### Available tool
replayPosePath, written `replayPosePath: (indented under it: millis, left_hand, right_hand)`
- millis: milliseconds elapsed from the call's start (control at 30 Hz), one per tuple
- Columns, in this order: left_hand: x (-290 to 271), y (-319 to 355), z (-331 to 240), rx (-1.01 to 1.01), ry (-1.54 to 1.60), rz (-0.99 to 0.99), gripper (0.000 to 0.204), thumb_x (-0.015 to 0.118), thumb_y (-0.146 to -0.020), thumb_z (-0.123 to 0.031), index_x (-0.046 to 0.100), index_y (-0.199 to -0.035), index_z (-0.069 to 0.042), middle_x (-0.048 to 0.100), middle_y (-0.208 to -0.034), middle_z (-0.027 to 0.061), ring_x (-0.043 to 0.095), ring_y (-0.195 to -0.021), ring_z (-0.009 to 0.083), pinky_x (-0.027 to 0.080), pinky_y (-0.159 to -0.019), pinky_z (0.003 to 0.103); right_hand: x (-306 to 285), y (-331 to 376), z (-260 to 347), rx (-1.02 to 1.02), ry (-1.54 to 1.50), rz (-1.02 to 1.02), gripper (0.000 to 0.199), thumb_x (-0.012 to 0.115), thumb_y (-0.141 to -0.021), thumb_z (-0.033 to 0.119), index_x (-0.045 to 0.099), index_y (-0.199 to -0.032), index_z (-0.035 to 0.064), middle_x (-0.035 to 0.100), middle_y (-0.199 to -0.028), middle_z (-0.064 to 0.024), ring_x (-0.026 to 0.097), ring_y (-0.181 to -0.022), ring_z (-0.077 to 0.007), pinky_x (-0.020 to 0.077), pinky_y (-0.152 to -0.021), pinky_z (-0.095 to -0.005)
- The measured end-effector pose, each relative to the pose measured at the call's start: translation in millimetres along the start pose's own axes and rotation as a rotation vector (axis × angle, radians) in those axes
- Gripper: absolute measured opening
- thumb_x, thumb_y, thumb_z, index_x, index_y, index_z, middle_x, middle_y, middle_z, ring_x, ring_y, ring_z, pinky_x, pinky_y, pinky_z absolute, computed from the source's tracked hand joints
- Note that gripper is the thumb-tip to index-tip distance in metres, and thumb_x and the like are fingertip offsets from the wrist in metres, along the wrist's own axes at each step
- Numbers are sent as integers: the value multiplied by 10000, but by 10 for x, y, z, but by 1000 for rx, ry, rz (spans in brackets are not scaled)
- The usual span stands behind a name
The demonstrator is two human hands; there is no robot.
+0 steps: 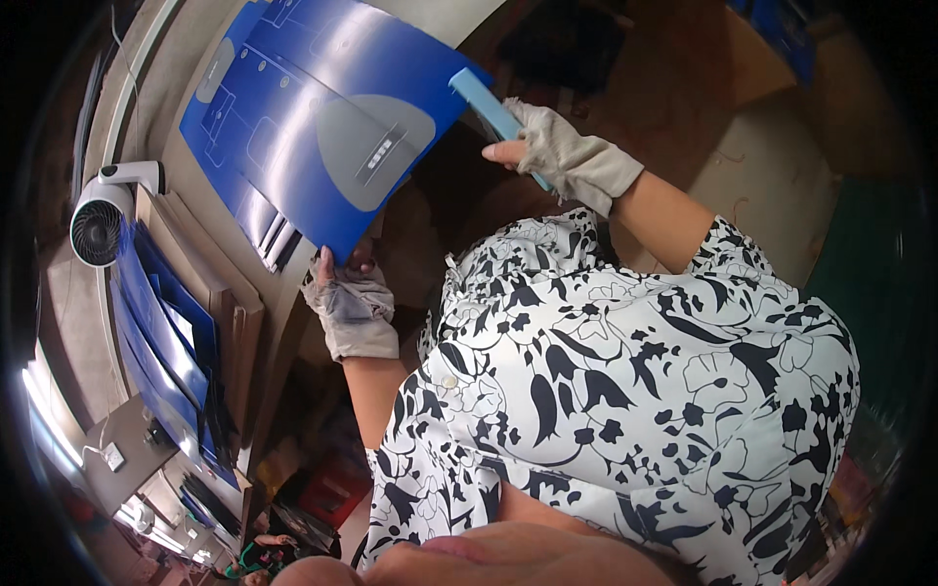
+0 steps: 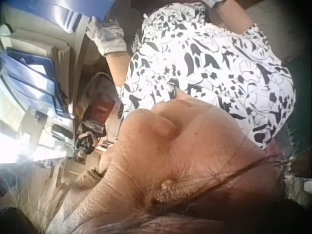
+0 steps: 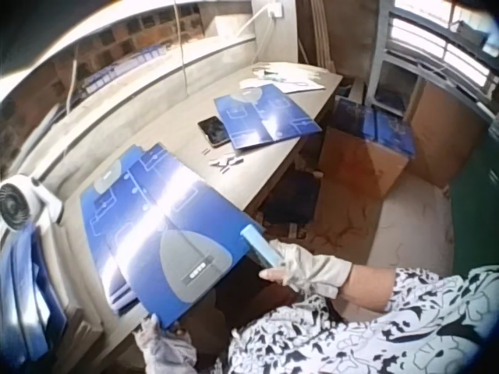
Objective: Folding and assembling blue cardboard packaging inserts or folders.
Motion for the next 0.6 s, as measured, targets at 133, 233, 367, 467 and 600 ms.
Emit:
replayPosePath:
  millis: [133,233,367,467,600]
  left_hand:
    - [111,168,100,16,-85,-8,273,703,-872,-191,551,-1050,-50,621,-939,64,585,-771,160,467,-591,271]
    - [73,168,334,47,-41,-6,284,700,-881,-201,556,-1078,-57,617,-947,53,596,-798,168,486,-646,280]
    - [235,140,571,-23,12,81,285,705,-876,-202,571,-1086,-63,620,-958,46,602,-852,174,494,-746,308]
    - [418,183,606,-123,-102,87,275,704,-872,-190,576,-1076,-57,623,-947,43,600,-878,181,487,-798,325]
    - [410,190,605,-68,-108,121,264,708,-866,-196,591,-1052,-50,607,-928,45,575,-844,175,466,-775,311]
  right_hand:
    - [91,86,165,-212,86,64,413,738,-787,184,568,-1118,4,592,-892,-47,563,-836,-122,472,-755,-287]
    - [419,223,20,-177,82,223,375,747,-783,151,564,-1074,2,561,-905,-40,551,-835,-132,462,-771,-300]
    - [777,370,58,-92,288,375,429,778,-803,209,529,-1044,-43,550,-898,-111,551,-819,-175,456,-718,-341]
    - [819,355,126,-57,355,325,447,776,-810,223,518,-1035,-65,547,-897,-140,535,-802,-197,456,-725,-359]
    - [877,316,24,-77,347,346,479,775,-808,259,513,-1037,-70,541,-841,-123,495,-753,-171,453,-689,-345]
Point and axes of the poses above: each hand's wrist, its own y-axis away from the middle knuckle, its own x-axis out of the palm, z = x × y, the point moved 6 cm from there along -y, towards the middle knuckle
